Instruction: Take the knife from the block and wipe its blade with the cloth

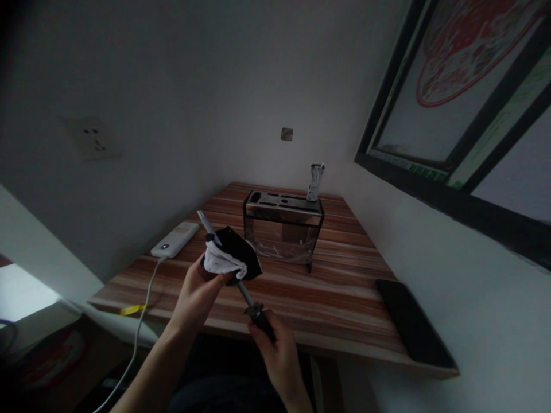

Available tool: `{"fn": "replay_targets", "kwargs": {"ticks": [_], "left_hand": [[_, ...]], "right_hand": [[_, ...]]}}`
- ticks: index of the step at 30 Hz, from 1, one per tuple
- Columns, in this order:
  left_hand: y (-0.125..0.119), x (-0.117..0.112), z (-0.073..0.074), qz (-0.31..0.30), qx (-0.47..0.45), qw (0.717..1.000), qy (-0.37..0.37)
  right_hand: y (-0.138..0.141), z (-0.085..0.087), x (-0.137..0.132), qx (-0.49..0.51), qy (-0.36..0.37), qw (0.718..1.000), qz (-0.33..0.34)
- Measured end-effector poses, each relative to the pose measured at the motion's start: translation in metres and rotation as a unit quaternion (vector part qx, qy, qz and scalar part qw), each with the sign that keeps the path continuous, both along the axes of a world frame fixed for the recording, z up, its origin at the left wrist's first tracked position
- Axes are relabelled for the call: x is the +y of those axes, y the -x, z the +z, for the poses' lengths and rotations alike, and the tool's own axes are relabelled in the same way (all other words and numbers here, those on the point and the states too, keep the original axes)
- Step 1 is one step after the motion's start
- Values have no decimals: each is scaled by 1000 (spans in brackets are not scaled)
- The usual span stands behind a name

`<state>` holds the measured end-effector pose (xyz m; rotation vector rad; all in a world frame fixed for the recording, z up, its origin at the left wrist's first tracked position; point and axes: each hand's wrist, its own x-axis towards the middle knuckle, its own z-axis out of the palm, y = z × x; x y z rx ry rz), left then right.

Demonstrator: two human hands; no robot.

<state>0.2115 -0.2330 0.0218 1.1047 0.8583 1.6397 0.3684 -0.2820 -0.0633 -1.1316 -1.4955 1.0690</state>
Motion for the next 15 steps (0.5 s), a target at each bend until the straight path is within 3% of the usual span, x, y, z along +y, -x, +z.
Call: {"fn": "replay_targets", "kwargs": {"ticks": [8, 11, 15], "left_hand": [[17, 18, 14, 64, -12, 997, -39], [25, 24, 21, 101, -18, 993, -52], [30, 27, 27, 105, -49, 990, -76]], "right_hand": [[-14, 2, -3, -40, -54, 998, -6], [-19, -2, -4, -63, -59, 996, -15], [-22, -10, -4, -81, -51, 995, -36]]}}
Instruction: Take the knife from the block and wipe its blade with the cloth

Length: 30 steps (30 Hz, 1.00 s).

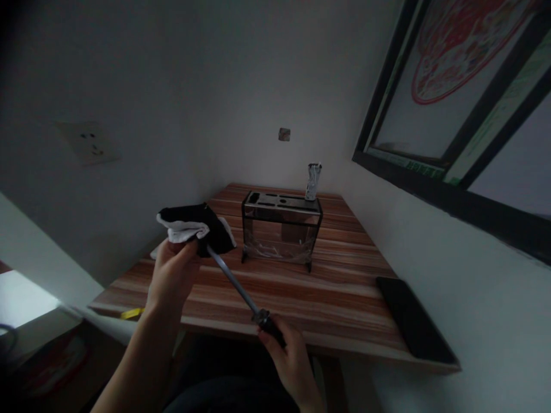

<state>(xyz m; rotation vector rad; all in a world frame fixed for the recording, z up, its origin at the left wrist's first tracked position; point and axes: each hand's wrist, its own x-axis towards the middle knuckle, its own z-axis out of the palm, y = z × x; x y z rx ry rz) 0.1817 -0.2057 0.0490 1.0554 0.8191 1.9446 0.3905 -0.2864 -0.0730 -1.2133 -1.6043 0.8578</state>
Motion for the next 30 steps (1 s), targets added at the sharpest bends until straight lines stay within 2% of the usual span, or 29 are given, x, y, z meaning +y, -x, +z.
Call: {"fn": "replay_targets", "kwargs": {"ticks": [6, 10, 16, 21, 26, 30], "left_hand": [[-1, 1, 4, 4, -51, 998, -26], [-3, 3, 6, 14, -53, 998, -27], [-4, 5, 5, -22, -34, 999, 1], [-3, 3, 3, -12, -25, 999, 34], [-4, 1, 5, -47, -41, 998, 5], [-9, -1, 8, -47, -47, 998, -9]], "right_hand": [[0, 0, 4, 10, 10, 1000, 8], [-2, -2, 8, 22, 23, 999, 20], [-4, -9, 12, 8, 33, 999, 6], [-4, -16, 13, -4, 39, 999, -25], [-4, -16, 11, 5, 31, 999, -19], [-2, -12, 9, 14, 26, 999, -18]]}}
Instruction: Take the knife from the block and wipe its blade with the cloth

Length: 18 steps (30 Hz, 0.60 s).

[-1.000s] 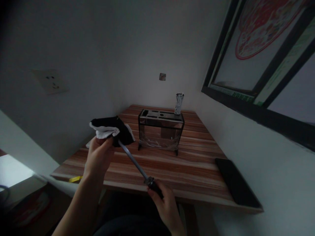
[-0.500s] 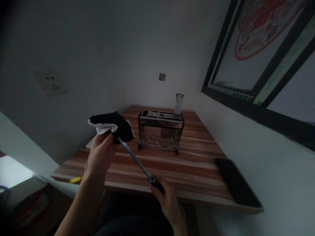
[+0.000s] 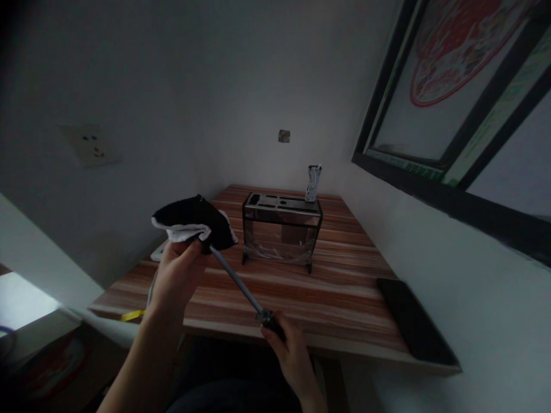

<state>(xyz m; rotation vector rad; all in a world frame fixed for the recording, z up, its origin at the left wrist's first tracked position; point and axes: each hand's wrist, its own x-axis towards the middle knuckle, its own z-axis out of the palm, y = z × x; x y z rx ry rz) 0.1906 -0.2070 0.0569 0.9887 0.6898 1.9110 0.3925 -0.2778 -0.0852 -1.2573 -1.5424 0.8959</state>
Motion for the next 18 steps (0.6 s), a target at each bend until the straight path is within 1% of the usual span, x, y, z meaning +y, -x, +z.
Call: {"fn": "replay_targets", "kwargs": {"ticks": [3, 8, 12, 18], "left_hand": [[-5, -4, 2, -6, -2, 1000, 12], [-12, -10, -2, -52, 11, 998, 45], [-17, -14, -12, -78, 18, 996, 47], [-24, -17, -33, -82, 69, 992, 71]], "right_hand": [[3, 2, -1, 7, 1, 1000, 7], [6, 6, -1, 13, -2, 1000, 0], [8, 8, -2, 25, -7, 1000, 0], [13, 9, -3, 33, -13, 999, 9]]}}
